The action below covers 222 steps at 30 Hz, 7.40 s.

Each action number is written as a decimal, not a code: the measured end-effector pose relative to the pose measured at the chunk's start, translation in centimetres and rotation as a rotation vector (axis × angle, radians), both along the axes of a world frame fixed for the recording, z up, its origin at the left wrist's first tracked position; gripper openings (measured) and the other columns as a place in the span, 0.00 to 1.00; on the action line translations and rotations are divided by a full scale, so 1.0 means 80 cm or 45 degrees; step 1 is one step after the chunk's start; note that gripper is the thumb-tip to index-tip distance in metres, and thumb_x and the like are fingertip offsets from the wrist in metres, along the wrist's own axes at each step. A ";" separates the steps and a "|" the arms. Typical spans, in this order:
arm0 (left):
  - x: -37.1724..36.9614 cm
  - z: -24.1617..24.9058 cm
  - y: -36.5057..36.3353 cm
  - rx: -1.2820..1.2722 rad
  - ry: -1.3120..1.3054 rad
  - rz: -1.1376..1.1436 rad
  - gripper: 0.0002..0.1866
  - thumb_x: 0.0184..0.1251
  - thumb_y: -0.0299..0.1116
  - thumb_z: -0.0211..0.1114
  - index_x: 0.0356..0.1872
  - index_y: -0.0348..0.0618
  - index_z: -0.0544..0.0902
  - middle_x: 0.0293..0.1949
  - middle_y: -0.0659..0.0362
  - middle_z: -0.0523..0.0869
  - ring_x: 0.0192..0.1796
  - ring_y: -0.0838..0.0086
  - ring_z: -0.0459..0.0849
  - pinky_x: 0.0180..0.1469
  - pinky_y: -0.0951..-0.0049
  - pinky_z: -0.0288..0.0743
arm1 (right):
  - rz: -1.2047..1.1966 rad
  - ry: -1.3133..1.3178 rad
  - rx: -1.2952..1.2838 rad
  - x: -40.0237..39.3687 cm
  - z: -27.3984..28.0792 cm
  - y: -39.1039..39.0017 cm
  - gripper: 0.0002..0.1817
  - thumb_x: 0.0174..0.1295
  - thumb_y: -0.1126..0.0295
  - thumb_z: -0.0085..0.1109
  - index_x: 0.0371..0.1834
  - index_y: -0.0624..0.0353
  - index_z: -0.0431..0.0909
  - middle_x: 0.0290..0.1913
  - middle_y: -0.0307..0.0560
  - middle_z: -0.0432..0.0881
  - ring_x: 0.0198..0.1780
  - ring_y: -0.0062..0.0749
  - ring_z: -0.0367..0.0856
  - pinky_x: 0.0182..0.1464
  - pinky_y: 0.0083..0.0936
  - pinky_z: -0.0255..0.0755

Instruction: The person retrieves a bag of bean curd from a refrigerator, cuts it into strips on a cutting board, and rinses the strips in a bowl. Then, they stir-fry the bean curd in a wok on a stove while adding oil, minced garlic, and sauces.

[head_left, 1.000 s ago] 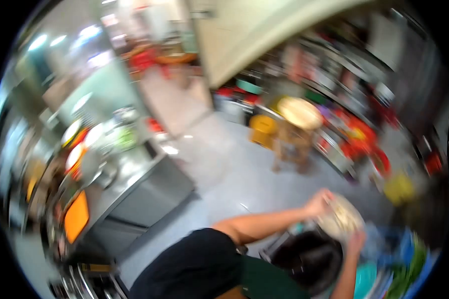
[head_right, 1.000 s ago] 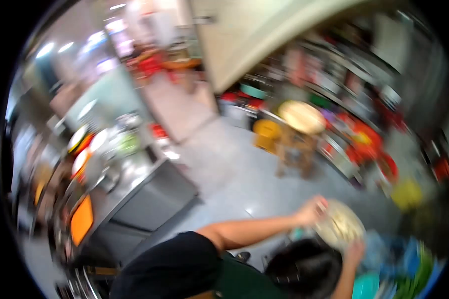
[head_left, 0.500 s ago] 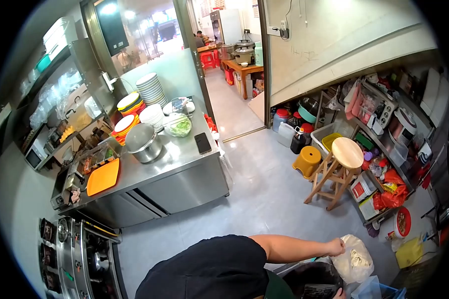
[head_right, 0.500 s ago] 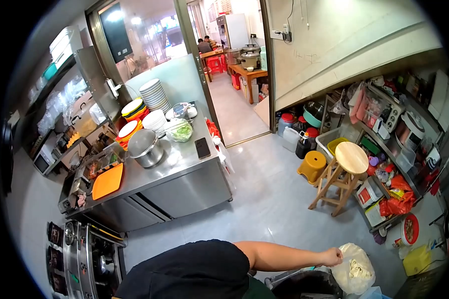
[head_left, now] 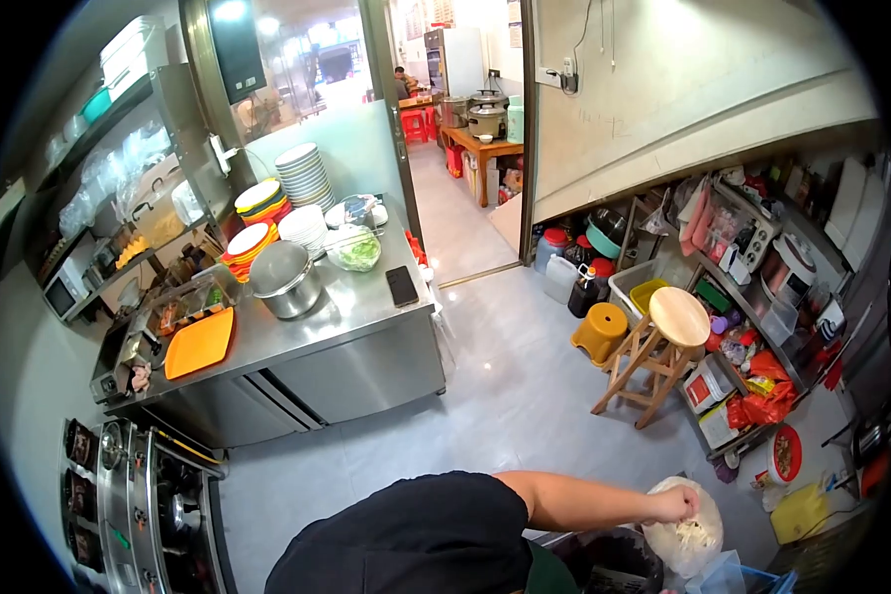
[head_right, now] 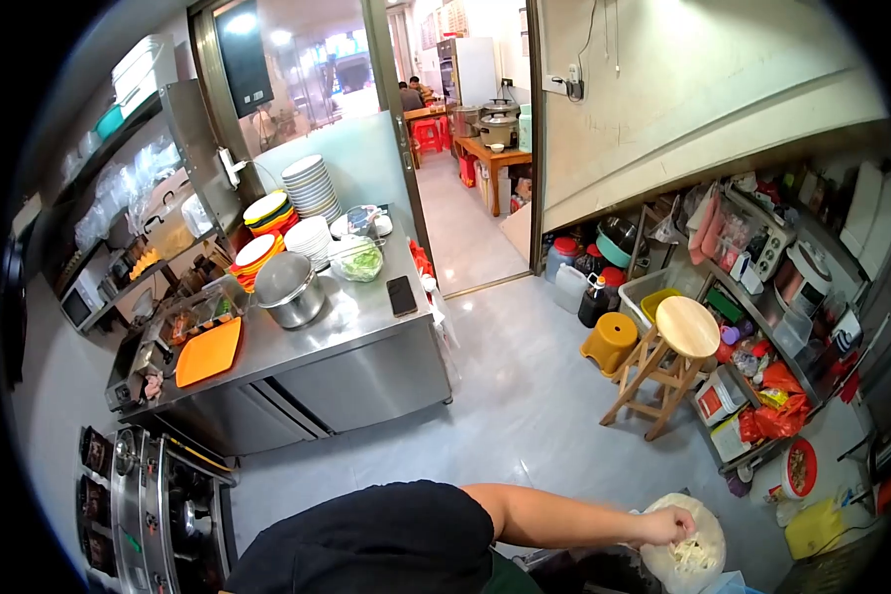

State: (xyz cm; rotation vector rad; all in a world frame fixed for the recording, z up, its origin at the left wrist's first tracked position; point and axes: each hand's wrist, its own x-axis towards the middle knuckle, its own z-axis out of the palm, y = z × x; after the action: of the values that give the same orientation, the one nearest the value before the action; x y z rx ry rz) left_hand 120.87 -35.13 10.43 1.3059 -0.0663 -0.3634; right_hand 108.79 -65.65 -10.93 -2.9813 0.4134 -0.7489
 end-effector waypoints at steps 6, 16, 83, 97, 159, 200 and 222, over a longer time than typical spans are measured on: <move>-0.040 0.023 -0.032 -0.361 -0.087 -0.326 0.14 0.46 0.19 0.54 0.38 0.39 0.72 0.23 0.63 0.74 0.22 0.80 0.72 0.22 0.80 0.64 | 0.348 0.207 0.459 0.109 0.166 0.126 0.13 0.55 0.63 0.53 0.34 0.62 0.78 0.34 0.57 0.78 0.36 0.49 0.76 0.39 0.34 0.70; -0.033 0.002 0.034 -0.460 0.065 -0.378 0.13 0.50 0.19 0.54 0.38 0.44 0.73 0.23 0.66 0.73 0.24 0.84 0.72 0.23 0.83 0.64 | 0.287 0.777 0.073 0.181 0.214 0.199 0.09 0.51 0.70 0.53 0.34 0.60 0.78 0.38 0.56 0.78 0.41 0.46 0.76 0.44 0.33 0.69; 0.004 0.032 -0.051 0.735 -0.866 -0.614 0.10 0.52 0.26 0.57 0.37 0.44 0.78 0.29 0.53 0.81 0.32 0.64 0.80 0.38 0.69 0.72 | 0.206 -0.153 1.281 -0.103 0.440 0.126 0.16 0.49 0.70 0.62 0.40 0.63 0.72 0.32 0.39 0.74 0.34 0.21 0.72 0.39 0.17 0.66; -0.056 0.161 -0.078 0.826 -1.177 -0.805 0.10 0.48 0.32 0.57 0.32 0.43 0.80 0.26 0.49 0.81 0.32 0.57 0.79 0.36 0.64 0.72 | 0.375 -0.223 1.550 -0.046 0.335 0.151 0.08 0.53 0.73 0.58 0.34 0.64 0.72 0.36 0.39 0.70 0.32 0.18 0.71 0.35 0.15 0.66; -0.138 0.431 -0.044 -0.378 -1.734 -0.173 0.05 0.52 0.26 0.64 0.30 0.37 0.81 0.24 0.60 0.81 0.22 0.83 0.75 0.22 0.84 0.66 | 0.384 -0.219 1.802 0.046 0.393 0.158 0.11 0.53 0.65 0.61 0.36 0.57 0.77 0.27 0.35 0.78 0.25 0.14 0.70 0.28 0.14 0.65; -0.122 0.115 -0.025 0.094 -0.266 -0.572 0.33 0.53 0.38 0.65 0.60 0.42 0.62 0.55 0.60 0.70 0.45 0.76 0.71 0.45 0.78 0.67 | 1.054 -0.237 1.558 -0.067 0.572 0.110 0.09 0.49 0.79 0.56 0.35 0.60 0.71 0.32 0.34 0.75 0.35 0.15 0.72 0.37 0.11 0.65; -0.151 0.267 -0.087 -0.139 -0.473 -0.630 0.11 0.59 0.28 0.56 0.41 0.41 0.69 0.36 0.59 0.78 0.36 0.76 0.79 0.34 0.79 0.76 | 0.267 -0.379 1.852 -0.093 0.315 0.128 0.12 0.49 0.78 0.61 0.38 0.63 0.73 0.32 0.36 0.77 0.33 0.17 0.74 0.37 0.15 0.69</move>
State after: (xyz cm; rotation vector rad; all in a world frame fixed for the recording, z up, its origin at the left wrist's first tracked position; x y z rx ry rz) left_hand 108.81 -42.08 31.78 1.2260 -0.7222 -0.5232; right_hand 101.37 -55.43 14.31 -1.4984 0.3641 -0.4842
